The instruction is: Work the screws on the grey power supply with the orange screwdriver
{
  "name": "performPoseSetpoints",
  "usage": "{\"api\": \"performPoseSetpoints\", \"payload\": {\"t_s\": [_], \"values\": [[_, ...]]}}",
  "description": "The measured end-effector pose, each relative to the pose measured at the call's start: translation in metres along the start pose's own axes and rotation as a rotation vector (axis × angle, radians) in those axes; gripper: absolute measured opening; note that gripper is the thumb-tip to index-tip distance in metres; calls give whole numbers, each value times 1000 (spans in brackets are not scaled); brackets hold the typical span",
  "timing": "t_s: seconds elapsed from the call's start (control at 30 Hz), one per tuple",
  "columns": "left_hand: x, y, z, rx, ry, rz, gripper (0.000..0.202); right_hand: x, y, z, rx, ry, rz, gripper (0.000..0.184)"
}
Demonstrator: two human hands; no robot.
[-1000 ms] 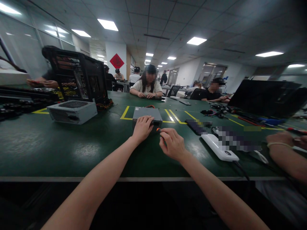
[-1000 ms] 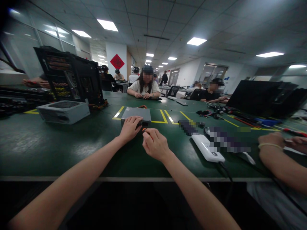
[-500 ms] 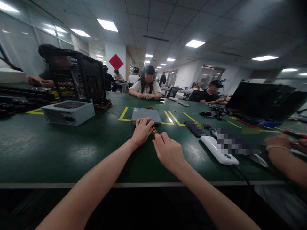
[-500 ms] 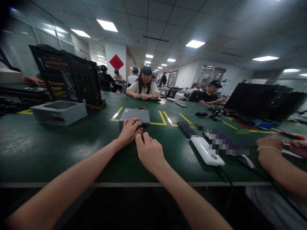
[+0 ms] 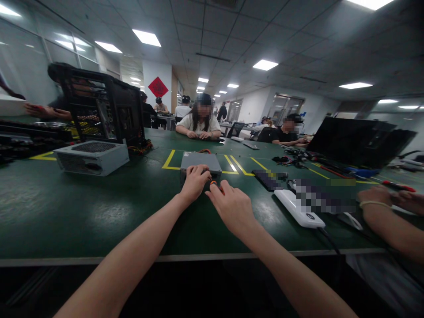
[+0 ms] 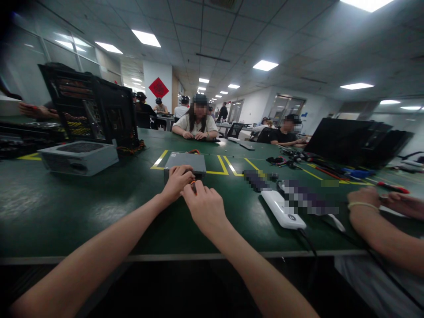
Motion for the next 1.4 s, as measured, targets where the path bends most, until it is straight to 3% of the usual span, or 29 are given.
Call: {"api": "performPoseSetpoints", "payload": {"t_s": [0.1,0.27,0.47,0.67,0.9,1.0,1.13,1.3,1.4], "values": [[0,1,0,5,6,5,13,5,0,-3,-29,-70,44,22],[-2,1,4,5,-5,23,14,-15,5,5,-176,12,-141,28],[-5,2,2,10,-34,-22,45,7,2,4,-145,36,114,23],[-5,4,1,5,-92,-28,38,-14,11,16,-279,-21,-12,37],[-3,5,-1,6,-110,-41,39,14,7,12,-144,-26,172,26],[-3,5,0,-1,-117,-42,40,9,7,14,-179,-127,154,19],[-3,3,1,-16,-132,-47,39,-5,6,17,-243,-194,114,32],[-1,3,0,-33,-125,-30,39,4,-7,5,-145,0,180,22],[-1,3,-2,-35,-110,-29,40,12,-9,-1,-90,13,235,26]]}}
Point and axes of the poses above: each hand's wrist, its own y-axis away from the middle knuckle, its own z-axis out of the palm, x = y × z, the point moved 9 cm from there along -y, towards the middle knuckle, and after that the axes turned 15 degrees about -y, right-handed, at the moved point
